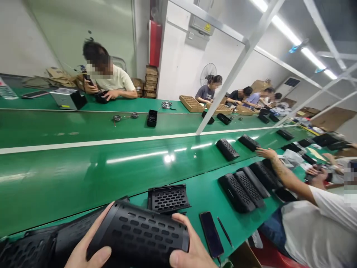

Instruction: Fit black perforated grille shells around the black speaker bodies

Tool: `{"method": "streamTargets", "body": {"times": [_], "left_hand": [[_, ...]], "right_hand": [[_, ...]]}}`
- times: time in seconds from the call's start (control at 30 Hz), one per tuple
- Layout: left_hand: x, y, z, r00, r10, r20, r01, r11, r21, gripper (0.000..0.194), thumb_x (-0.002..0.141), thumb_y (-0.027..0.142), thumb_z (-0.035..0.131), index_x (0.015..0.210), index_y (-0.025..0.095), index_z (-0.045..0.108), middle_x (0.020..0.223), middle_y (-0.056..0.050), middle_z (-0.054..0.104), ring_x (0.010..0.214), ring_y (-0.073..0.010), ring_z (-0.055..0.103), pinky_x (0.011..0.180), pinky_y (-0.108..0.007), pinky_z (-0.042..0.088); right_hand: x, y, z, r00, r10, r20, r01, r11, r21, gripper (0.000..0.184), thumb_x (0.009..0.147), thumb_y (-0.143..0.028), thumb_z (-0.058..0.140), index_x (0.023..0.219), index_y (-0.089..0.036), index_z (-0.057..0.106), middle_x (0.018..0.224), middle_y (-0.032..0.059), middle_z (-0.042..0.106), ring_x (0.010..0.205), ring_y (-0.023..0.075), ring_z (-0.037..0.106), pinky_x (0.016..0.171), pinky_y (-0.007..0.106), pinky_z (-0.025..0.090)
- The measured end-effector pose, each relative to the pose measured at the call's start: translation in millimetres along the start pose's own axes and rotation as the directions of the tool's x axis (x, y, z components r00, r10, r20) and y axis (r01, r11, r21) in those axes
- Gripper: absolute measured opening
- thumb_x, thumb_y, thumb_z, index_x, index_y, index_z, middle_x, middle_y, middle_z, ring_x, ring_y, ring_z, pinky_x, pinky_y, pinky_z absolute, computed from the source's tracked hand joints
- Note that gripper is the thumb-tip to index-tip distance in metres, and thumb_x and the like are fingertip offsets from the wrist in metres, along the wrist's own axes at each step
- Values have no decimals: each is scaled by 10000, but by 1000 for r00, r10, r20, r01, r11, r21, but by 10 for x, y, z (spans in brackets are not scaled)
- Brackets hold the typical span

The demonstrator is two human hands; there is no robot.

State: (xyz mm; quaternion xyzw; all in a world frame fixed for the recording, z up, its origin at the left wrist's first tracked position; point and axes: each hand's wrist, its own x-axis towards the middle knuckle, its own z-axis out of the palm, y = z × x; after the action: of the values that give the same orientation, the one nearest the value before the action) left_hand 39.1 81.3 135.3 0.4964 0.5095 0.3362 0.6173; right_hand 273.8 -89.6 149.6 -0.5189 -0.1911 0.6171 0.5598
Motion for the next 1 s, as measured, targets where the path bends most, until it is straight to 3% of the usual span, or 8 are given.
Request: {"method": "streamTargets", "body": {"times": [0.17, 0.3, 0.4, 0.53, 0.73, 0.83, 0.9, 1.0], "left_hand": [[272, 259, 204, 999, 24, -48, -34, 976, -214, 1175, 609, 712, 861, 1606, 292, 404, 1479, -142, 622, 1194, -425, 671, 933, -513, 632], [277, 156, 232, 995, -15, -101, -15, 959, -284, 920, 652, 596, 887, 1439, 234, 579, 1366, -168, 688, 973, -329, 721, 750, -403, 657], [196, -19, 238, 989, -105, -108, 67, 949, -309, 830, 654, 602, 888, 1343, 217, 631, 1300, -176, 720, 932, -319, 730, 734, -402, 654], [198, -147, 532, 986, -159, -44, 129, 910, -394, 870, 639, 589, 912, 1357, 213, 597, 1256, -191, 731, 943, -320, 739, 814, -438, 642], [320, 44, 1571, 932, -41, 359, 229, 836, -499, 1203, 564, 569, 985, 1557, 268, 377, 1454, -212, 610, 1240, -374, 653, 1034, -515, 541], [182, 119, 1905, 870, 124, 477, 165, 839, -519, 956, 607, 566, 965, 1395, 209, 556, 1309, -171, 708, 1245, -373, 644, 1062, -488, 524], [27, 116, 1976, 867, 148, 476, 121, 863, -490, 778, 664, 549, 936, 1278, 189, 623, 1213, -145, 747, 1198, -360, 669, 1034, -456, 542], [-150, 57, 1977, 889, 140, 435, 75, 894, -441, 755, 681, 499, 933, 1295, 202, 607, 1246, -130, 740, 1187, -348, 681, 1015, -427, 556]], "right_hand": [[691, -413, -195, 966, -178, -185, 185, 983, 20, 955, 540, -458, 1003, 1359, -231, 567, 1223, 101, 707, 1094, 303, 659, 983, 434, 508], [1475, -801, -456, 929, -198, -314, 231, 971, 70, 676, 617, -480, 974, 1157, -220, 661, 1059, 74, 727, 829, 252, 660, 664, 417, 592], [1722, -967, -625, 912, -192, -362, 245, 964, 104, 561, 688, -486, 940, 1116, -228, 686, 976, 53, 734, 803, 247, 655, 629, 423, 601], [1397, -927, -715, 900, -191, -392, 263, 955, 138, 520, 744, -475, 912, 1160, -234, 715, 1154, 80, 739, 957, 291, 670, 710, 462, 622], [494, -510, -546, 892, -179, -415, 279, 940, 195, 653, 804, -453, 861, 1387, -255, 644, 1341, 128, 701, 1037, 340, 699, 835, 511, 610], [153, -314, -590, 913, -114, -392, 213, 952, 219, 662, 841, -553, 795, 1401, -240, 631, 1375, 162, 681, 1104, 381, 693, 895, 556, 584], [-37, -268, -699, 923, -114, -368, 175, 975, 136, 769, 822, -612, 790, 1460, -242, 574, 1439, 179, 632, 1246, 412, 629, 991, 583, 535], [-307, -342, -824, 890, -261, -374, 164, 949, -271, 1033, 722, -571, 892, 1593, -286, 415, 1588, 166, 475, 1452, 415, 439, 1152, 596, 396]]}}
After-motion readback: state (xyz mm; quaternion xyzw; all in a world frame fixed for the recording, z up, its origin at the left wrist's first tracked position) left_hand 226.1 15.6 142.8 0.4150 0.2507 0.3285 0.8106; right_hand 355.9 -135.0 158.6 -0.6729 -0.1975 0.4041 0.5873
